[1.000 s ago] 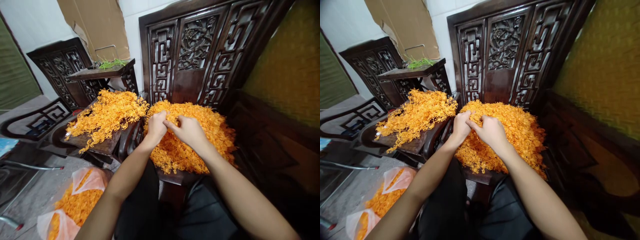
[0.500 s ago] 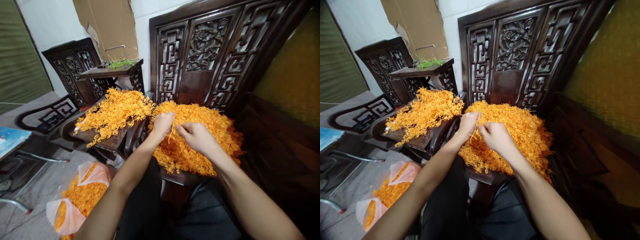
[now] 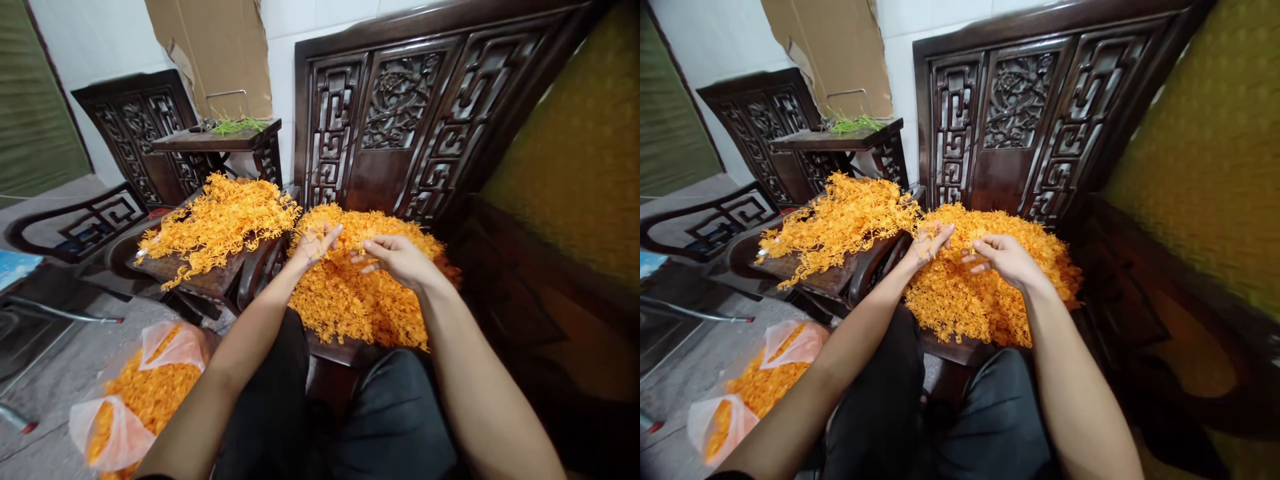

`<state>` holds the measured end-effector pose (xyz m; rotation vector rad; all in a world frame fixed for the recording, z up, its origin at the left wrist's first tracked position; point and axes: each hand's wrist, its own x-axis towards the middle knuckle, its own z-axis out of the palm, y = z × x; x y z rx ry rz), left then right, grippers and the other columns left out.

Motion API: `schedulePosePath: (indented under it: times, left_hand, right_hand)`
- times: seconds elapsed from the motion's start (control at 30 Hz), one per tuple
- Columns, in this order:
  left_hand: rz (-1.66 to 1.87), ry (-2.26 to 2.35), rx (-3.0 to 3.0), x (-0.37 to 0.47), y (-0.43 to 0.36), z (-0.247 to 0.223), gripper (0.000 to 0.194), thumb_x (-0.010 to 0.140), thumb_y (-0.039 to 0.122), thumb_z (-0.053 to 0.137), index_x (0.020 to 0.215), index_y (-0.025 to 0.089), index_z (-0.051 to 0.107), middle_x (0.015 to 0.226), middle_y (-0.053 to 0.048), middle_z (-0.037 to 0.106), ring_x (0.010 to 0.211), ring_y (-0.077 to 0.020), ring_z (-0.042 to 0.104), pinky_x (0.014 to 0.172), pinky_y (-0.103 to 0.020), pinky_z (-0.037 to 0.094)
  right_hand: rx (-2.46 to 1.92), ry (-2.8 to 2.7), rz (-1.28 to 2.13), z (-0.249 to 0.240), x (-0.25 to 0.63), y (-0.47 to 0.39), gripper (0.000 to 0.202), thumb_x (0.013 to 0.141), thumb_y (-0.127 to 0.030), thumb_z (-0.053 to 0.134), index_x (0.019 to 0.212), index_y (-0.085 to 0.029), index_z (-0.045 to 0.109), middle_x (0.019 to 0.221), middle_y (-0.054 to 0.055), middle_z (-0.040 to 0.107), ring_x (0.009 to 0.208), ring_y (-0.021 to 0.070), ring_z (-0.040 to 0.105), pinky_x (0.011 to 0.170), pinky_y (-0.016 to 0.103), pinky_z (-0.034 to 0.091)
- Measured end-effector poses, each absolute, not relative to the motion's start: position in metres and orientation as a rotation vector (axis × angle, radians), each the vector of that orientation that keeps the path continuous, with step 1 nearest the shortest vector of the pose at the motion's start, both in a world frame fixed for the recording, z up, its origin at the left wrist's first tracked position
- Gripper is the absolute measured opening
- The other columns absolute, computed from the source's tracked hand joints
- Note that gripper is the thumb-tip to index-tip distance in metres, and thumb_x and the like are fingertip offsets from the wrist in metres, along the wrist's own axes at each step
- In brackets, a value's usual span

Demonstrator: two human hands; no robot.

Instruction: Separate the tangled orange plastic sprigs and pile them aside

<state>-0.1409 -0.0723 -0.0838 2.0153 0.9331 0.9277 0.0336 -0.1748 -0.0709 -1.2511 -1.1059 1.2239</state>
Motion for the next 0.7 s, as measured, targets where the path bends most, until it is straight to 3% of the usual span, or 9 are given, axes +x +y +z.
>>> schedulePosePath:
  times: [0.13, 0.23, 0.33, 0.4, 0.53, 0.7]
  left_hand:
    - [0.802, 0.795, 1.992, -0.14, -0.074, -0.083, 0.024, 0.097, 0.039, 0.055, 0.094, 0.019, 0.067, 0.077, -0.005, 0.071, 0.078, -0.0193, 0.067, 0.089, -0.042, 0.056]
    - [0.709, 0.759, 2.006, -0.138, -0.07, -0.086, 0.024, 0.094, 0.038, 0.06, 0.096, 0.017, 0.07, 0.08, -0.005, 0.071, 0.082, -0.0177, 0.068, 0.09, -0.036, 0.054]
    - [0.649, 0.802, 1.99, -0.136, -0.066, -0.091, 0.024, 0.093, 0.036, 0.061, 0.097, 0.013, 0.07, 0.073, -0.004, 0.07, 0.073, -0.0166, 0.066, 0.079, -0.032, 0.054]
    - [0.666, 0.86, 1.95, -0.135, -0.065, -0.094, 0.023, 0.093, 0.035, 0.062, 0.096, 0.013, 0.069, 0.068, -0.003, 0.068, 0.067, -0.0155, 0.064, 0.072, -0.03, 0.052]
    - [0.747, 0.881, 1.86, -0.135, -0.064, -0.095, 0.022, 0.093, 0.036, 0.063, 0.093, 0.014, 0.066, 0.065, -0.001, 0.067, 0.064, -0.0141, 0.063, 0.073, -0.029, 0.053]
    - [0.856, 0.936, 1.821, -0.13, -0.062, -0.1, 0.009, 0.093, 0.022, 0.063, 0.095, 0.014, 0.066, 0.071, -0.004, 0.07, 0.067, -0.0149, 0.067, 0.076, -0.031, 0.056]
  right_hand:
    - [-1.297, -1.098, 1.246, -0.084, 0.031, -0.163, 0.027, 0.079, -0.039, 0.081, 0.081, -0.016, 0.067, 0.092, 0.012, 0.074, 0.081, 0.0221, 0.073, 0.061, 0.031, 0.063]
    - [-1.323, -1.105, 1.282, -0.09, 0.028, -0.157, 0.023, 0.079, -0.033, 0.08, 0.085, -0.014, 0.068, 0.096, 0.012, 0.074, 0.073, 0.0164, 0.069, 0.051, 0.024, 0.056]
    - [-1.29, -1.044, 1.281, -0.093, 0.026, -0.153, 0.028, 0.077, -0.032, 0.081, 0.095, -0.016, 0.066, 0.094, 0.007, 0.073, 0.059, 0.0093, 0.059, 0.041, 0.017, 0.041]
    - [-1.247, -0.963, 1.284, -0.095, 0.024, -0.15, 0.037, 0.077, -0.035, 0.081, 0.106, -0.02, 0.063, 0.093, 0.004, 0.072, 0.058, 0.0089, 0.058, 0.041, 0.017, 0.038]
    - [-1.235, -0.888, 1.293, -0.097, 0.023, -0.146, 0.038, 0.076, -0.036, 0.083, 0.101, -0.02, 0.059, 0.084, 0.002, 0.069, 0.067, 0.0137, 0.066, 0.052, 0.023, 0.052]
    - [-1.294, -0.905, 1.144, -0.106, 0.024, -0.136, 0.033, 0.086, -0.049, 0.071, 0.086, -0.02, 0.055, 0.076, 0.002, 0.061, 0.067, 0.0167, 0.068, 0.065, 0.034, 0.061]
